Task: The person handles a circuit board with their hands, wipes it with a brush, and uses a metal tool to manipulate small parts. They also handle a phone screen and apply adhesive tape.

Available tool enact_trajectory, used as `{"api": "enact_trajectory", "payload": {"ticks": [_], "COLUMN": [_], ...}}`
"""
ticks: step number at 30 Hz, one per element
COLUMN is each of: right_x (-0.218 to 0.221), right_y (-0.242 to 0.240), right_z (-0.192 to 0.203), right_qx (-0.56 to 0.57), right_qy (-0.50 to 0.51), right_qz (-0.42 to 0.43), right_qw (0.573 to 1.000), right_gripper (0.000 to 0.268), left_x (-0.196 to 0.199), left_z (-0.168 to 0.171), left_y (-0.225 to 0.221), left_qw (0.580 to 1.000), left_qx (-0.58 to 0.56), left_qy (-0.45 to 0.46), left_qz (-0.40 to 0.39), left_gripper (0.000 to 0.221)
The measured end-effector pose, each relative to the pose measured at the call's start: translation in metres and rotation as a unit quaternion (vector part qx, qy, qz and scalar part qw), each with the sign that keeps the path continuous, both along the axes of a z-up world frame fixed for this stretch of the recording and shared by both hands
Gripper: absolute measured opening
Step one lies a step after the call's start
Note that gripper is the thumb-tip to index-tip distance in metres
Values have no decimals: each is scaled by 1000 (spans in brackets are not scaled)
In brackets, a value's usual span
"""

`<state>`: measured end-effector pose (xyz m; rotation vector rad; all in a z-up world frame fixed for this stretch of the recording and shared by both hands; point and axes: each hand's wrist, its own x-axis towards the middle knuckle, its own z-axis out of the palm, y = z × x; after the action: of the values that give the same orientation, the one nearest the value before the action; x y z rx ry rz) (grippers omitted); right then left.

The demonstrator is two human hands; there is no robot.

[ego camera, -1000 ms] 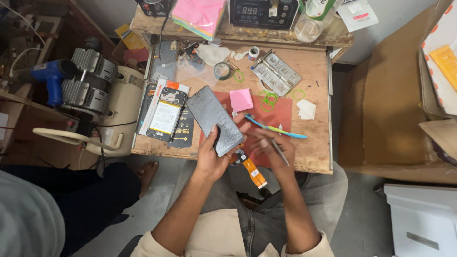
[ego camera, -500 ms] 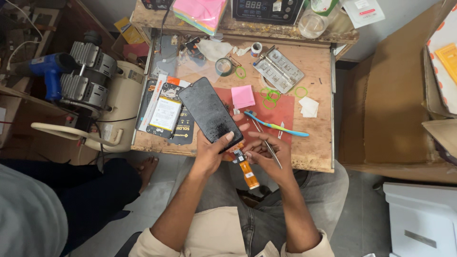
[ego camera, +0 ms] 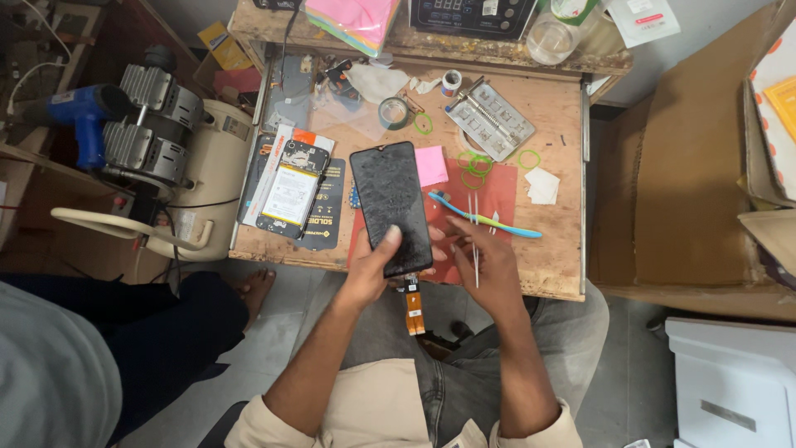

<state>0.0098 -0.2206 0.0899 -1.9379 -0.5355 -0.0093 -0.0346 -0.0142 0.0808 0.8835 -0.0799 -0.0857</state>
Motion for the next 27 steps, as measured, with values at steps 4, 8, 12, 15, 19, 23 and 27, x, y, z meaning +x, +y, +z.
{"api": "enact_trajectory", "payload": {"ticks": [4,8,12,15,19,23,27], "right_x": [1,7,13,17,17,18,18], "right_y": [2,-2,-8,-13,-16,-16,-18], "right_z": [13,19,10,0,-7,-6,-5], "right_qx": [-162,-261,-295,-301,-314,-314,-310], "right_qy": [-84,-106,-152,-160,-148,-138,-133], "right_qz": [-2,7,-27,-38,-39,-28,-33], "right_qw": [983,959,943,939,937,939,941], "right_gripper": [51,54,52,59,64,60,60], "left_x": [-3,-7,-9,-11,-11,-9,-4], "left_z": [-10,-11,-14,-14,1,17,19], "left_y": [3,5,5,4,5,3,2], "left_qw": [994,994,993,992,983,975,977], "left_qx": [-65,-76,-62,-69,-89,-119,-122], "left_qy": [-56,-43,-51,-53,-67,-74,-69], "left_qz": [-72,-69,-85,-88,-143,-170,-161], "left_gripper": [85,83,79,71,71,86,97]}}
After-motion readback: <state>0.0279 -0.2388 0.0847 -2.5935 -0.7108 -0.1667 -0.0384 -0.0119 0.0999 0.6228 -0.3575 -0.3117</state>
